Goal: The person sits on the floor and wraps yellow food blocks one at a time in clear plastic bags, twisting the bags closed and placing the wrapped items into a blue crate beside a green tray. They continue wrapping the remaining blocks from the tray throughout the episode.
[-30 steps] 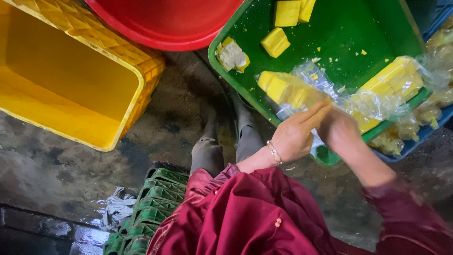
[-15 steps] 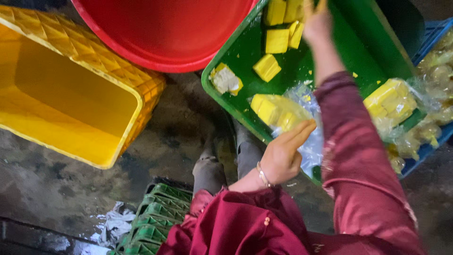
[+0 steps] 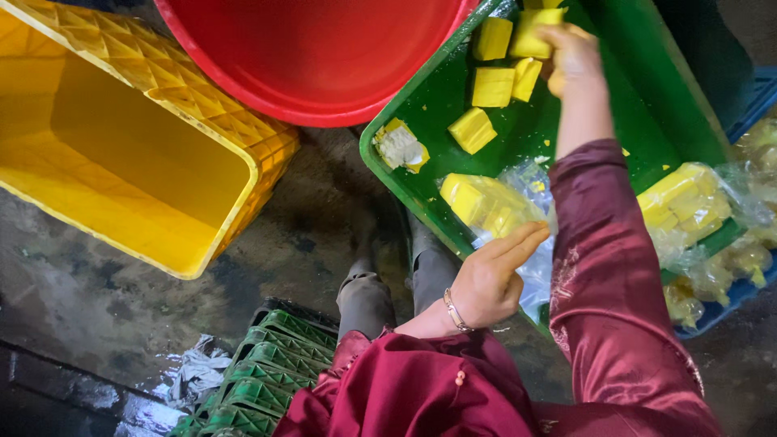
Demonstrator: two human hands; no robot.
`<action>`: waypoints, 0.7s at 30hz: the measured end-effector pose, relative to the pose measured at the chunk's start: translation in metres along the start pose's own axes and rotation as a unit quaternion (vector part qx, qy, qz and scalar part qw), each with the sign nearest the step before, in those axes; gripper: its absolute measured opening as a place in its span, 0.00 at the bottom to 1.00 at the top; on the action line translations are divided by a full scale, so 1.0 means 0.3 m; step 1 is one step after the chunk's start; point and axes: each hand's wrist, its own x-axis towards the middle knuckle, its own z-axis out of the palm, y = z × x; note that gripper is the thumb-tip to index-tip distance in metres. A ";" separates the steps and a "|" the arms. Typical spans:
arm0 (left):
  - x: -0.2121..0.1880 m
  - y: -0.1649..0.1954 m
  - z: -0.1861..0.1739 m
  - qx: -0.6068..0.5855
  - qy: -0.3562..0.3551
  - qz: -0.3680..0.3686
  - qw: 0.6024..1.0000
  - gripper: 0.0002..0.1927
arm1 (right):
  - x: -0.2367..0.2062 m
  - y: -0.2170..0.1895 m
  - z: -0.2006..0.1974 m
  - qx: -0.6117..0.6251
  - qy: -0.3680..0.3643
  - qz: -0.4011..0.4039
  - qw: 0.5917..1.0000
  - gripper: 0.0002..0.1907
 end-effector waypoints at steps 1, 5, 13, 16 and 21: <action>0.002 -0.003 0.001 0.004 0.001 0.002 1.000 0.37 | 0.004 0.011 -0.045 0.074 -0.046 0.018 0.996 0.16; 0.009 -0.023 -0.013 0.020 -0.003 0.004 1.000 0.38 | -0.054 0.031 -0.215 0.221 -0.117 0.003 0.968 0.21; -0.038 -0.050 0.004 -0.013 -0.009 -0.024 1.000 0.42 | -0.770 -0.025 -0.382 0.274 -0.183 -0.069 0.942 0.15; -0.031 -0.103 -0.034 -0.015 -0.041 -0.024 0.999 0.43 | -1.015 -0.010 -0.287 0.003 -0.184 -0.070 0.980 0.24; -0.010 -0.169 -0.071 -0.011 -0.060 0.008 0.998 0.43 | -1.025 0.043 -0.077 -0.192 -0.181 -0.020 0.964 0.28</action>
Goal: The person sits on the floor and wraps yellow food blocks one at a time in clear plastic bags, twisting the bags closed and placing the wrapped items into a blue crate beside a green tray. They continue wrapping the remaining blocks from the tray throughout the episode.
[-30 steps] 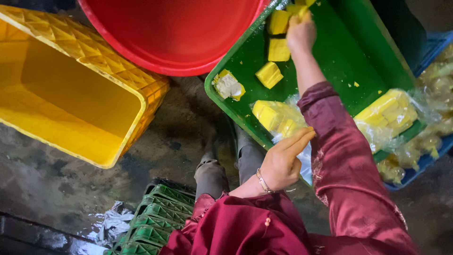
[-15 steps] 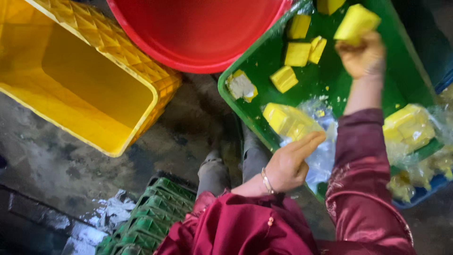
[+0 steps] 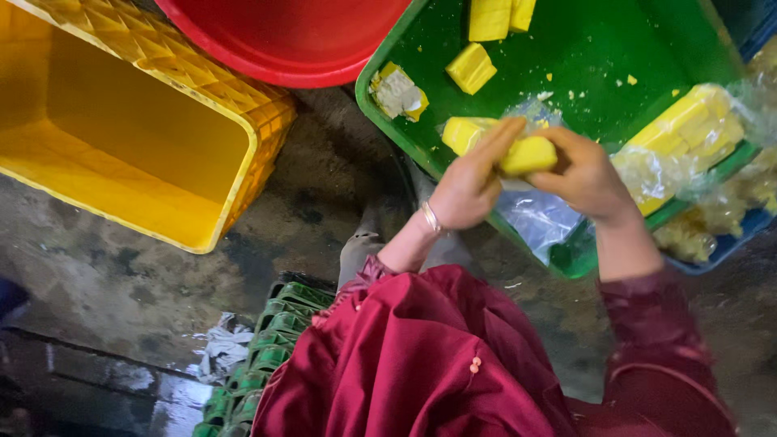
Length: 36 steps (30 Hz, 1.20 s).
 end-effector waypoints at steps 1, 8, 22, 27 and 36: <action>0.001 -0.007 -0.008 0.004 0.000 0.005 1.000 0.42 | 0.032 0.000 0.019 -0.068 -0.002 -0.007 0.998 0.27; 0.018 -0.028 -0.077 0.035 -0.048 0.009 0.998 0.40 | 0.236 0.139 -0.003 -0.517 -0.171 0.044 0.838 0.18; 0.045 -0.019 -0.092 0.006 -0.082 0.033 0.996 0.38 | 0.146 0.200 0.096 -0.657 -0.037 0.022 0.753 0.08; 0.055 -0.008 -0.105 0.045 -0.099 0.036 0.993 0.39 | 0.120 0.023 0.176 -0.541 -0.033 -0.111 0.833 0.10; 0.102 0.007 -0.138 0.081 -0.115 0.053 0.989 0.22 | -0.122 -0.119 0.125 -0.521 0.200 -0.361 0.747 0.24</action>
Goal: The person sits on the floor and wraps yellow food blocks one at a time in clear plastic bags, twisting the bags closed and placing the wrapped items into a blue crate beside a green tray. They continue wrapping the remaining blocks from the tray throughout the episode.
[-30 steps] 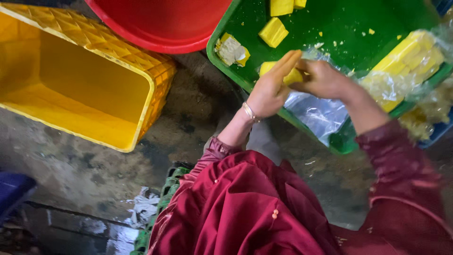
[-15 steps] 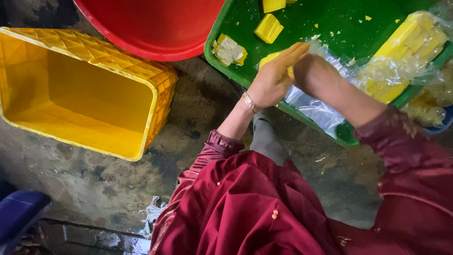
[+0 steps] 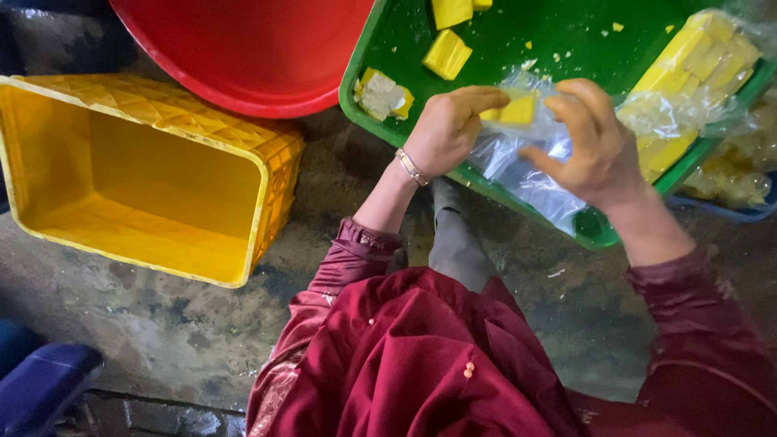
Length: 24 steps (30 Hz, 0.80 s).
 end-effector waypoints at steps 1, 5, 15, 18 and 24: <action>0.008 0.012 -0.004 0.005 -0.003 0.009 1.000 0.20 | -0.026 0.011 0.002 -0.005 -0.016 0.015 1.000 0.20; 0.038 0.077 0.003 0.088 -0.008 0.125 0.988 0.14 | -0.104 0.089 0.060 -0.024 -0.070 0.090 0.993 0.06; 0.216 0.230 0.140 0.165 0.006 0.255 0.953 0.07 | -0.228 0.181 -0.224 -0.053 -0.040 0.149 0.987 0.04; 0.299 0.245 0.222 0.142 -0.012 0.243 0.960 0.08 | -0.234 0.221 -0.313 -0.083 -0.021 0.137 0.987 0.05; 0.521 0.122 0.424 0.086 -0.029 0.181 0.979 0.18 | -0.290 0.436 -0.343 -0.079 -0.043 0.200 0.976 0.02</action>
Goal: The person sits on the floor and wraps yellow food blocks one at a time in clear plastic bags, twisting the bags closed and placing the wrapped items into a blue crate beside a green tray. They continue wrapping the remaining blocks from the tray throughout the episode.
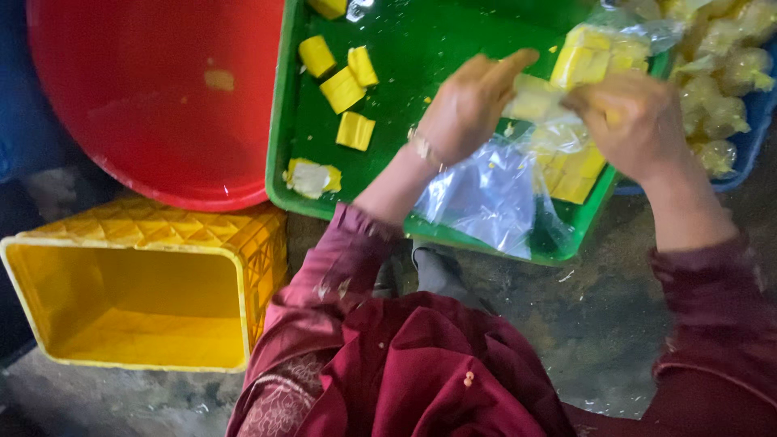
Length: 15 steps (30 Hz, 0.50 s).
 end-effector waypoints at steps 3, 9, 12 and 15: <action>0.163 -0.142 0.115 0.019 -0.009 0.036 0.999 0.14 | 0.027 0.166 0.050 0.000 0.051 -0.018 0.999 0.06; 0.374 -0.260 0.227 0.044 -0.035 0.017 0.998 0.05 | 0.083 0.424 0.108 -0.019 0.054 0.052 0.997 0.07; 0.427 -0.260 0.224 0.111 -0.024 0.051 0.992 0.07 | 0.109 0.461 0.127 -0.097 0.084 -0.020 0.992 0.09; 0.425 -0.271 0.211 0.069 -0.063 0.042 0.995 0.08 | 0.147 0.449 0.179 0.218 -0.057 0.146 0.963 0.34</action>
